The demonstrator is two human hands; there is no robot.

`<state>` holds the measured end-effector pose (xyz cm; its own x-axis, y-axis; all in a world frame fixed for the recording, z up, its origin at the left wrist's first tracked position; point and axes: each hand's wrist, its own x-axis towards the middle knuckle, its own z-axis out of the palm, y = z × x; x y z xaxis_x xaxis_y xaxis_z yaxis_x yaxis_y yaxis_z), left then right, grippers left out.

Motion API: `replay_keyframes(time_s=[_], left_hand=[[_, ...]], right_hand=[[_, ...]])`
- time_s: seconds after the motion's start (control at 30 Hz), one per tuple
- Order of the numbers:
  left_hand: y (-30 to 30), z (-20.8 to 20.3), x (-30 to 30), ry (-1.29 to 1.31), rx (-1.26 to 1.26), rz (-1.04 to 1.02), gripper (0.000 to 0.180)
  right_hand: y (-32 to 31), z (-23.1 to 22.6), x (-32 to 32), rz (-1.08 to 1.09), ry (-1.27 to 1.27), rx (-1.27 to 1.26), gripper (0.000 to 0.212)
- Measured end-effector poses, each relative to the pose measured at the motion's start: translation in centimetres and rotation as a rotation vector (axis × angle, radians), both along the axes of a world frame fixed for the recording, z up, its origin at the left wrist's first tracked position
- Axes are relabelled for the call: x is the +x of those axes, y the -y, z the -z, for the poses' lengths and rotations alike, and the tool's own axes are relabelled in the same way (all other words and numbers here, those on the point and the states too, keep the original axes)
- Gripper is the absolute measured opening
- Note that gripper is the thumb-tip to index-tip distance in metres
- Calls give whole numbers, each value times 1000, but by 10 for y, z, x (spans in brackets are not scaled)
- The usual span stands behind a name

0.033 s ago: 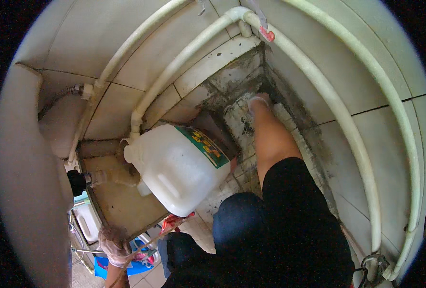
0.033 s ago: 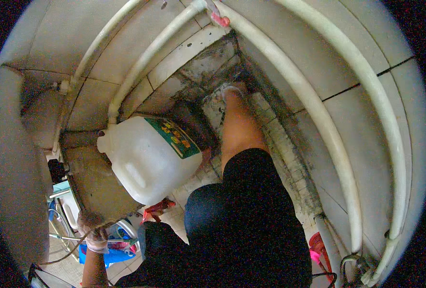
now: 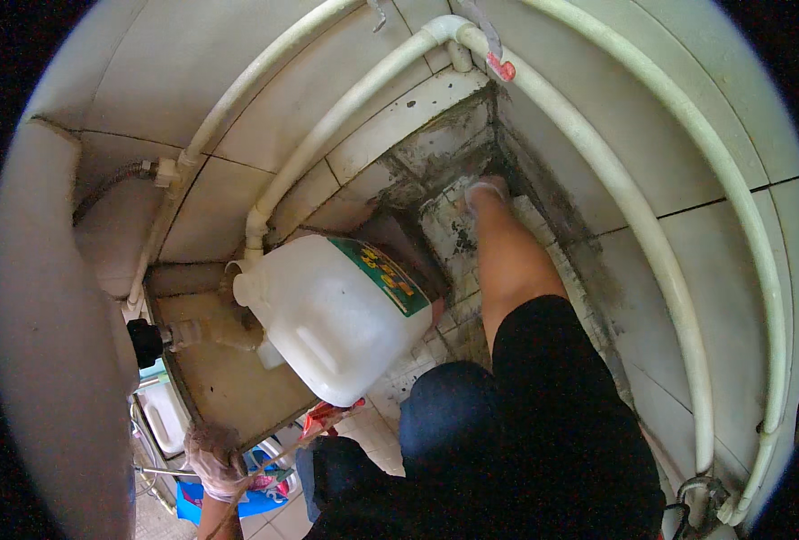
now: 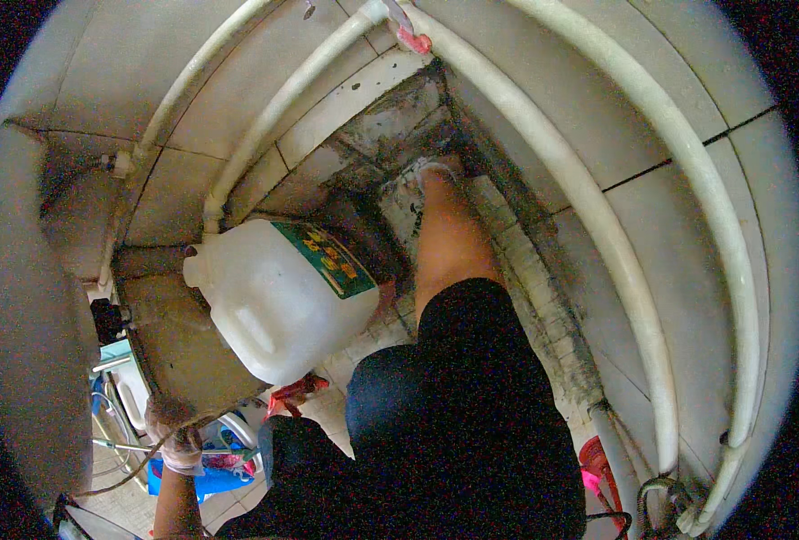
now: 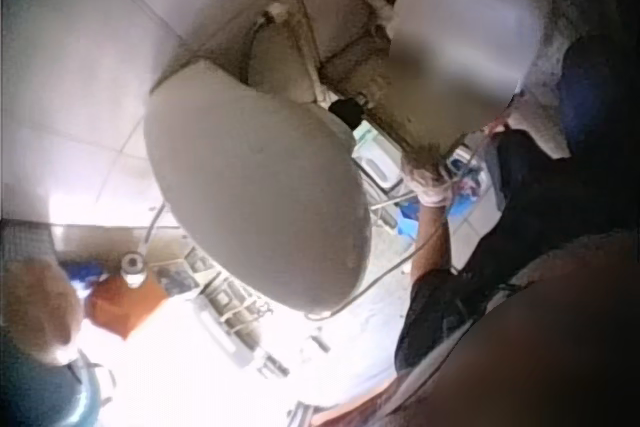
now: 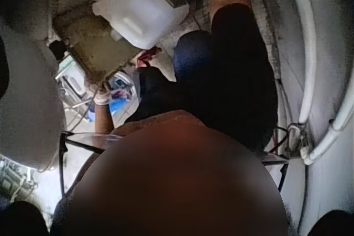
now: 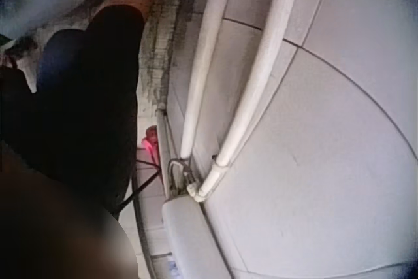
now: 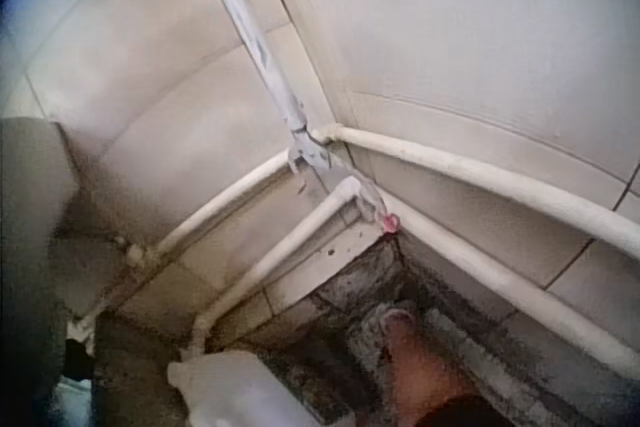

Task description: The person kneels on a tiled bathroom floor and uses a metal scraper to remove dark grime from the floor surface and grout lines. The person works around a large white plastic container and a floor drain, repeatedly scraping the same areas.

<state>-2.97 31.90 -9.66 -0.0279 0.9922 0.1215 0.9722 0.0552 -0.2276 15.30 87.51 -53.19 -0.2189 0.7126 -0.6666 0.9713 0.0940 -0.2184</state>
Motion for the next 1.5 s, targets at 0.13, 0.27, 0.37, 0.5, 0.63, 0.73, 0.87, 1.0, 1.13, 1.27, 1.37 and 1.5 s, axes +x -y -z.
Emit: replay_keyframes(time_s=[0.13, 0.27, 0.37, 0.5, 0.63, 0.73, 0.87, 1.0, 1.13, 1.27, 1.37, 1.5], left_hand=[[18, -11, 4, 29, -34, -39, 17], [44, -22, 3, -53, -68, -57, 16], [56, -24, 6, 23, -59, -83, 16], [47, -14, 8, 28, 9, -15, 18], [25, -1, 8, -22, -54, -72, 21], [5, 9, 3, -31, -79, 19, 24], [-18, 25, 6, 100, -122, -239, 20], [-44, 31, 5, 173, -111, -290, 20], [-61, 22, 2, 62, -140, -188, 19], [-68, 15, -4, 1, -166, -160, 20], [-70, 15, -7, -18, -33, -75, 20], [-70, 3, -13, -30, -199, -121, 20]], right_hand=[[15, 4, 7, -51, -10, -16, 38], [68, 4, 22, -149, 0, 2, 38], [121, 4, 41, -183, -13, 63, 38], [132, 7, 61, -75, -73, 157, 38], [60, 18, 51, 88, -101, 240, 39], [5, 32, 29, 151, -82, 263, 39], [-50, 48, 1, 152, -5, 247, 39], [-94, 56, -16, 79, 93, 209, 40], [-124, 76, -30, -97, 197, 187, 42], [-147, 119, -47, -335, 281, 203, 47], [-158, 134, -56, -416, 272, 146, 48], [-148, 100, -58, -205, 193, 70, 48]])
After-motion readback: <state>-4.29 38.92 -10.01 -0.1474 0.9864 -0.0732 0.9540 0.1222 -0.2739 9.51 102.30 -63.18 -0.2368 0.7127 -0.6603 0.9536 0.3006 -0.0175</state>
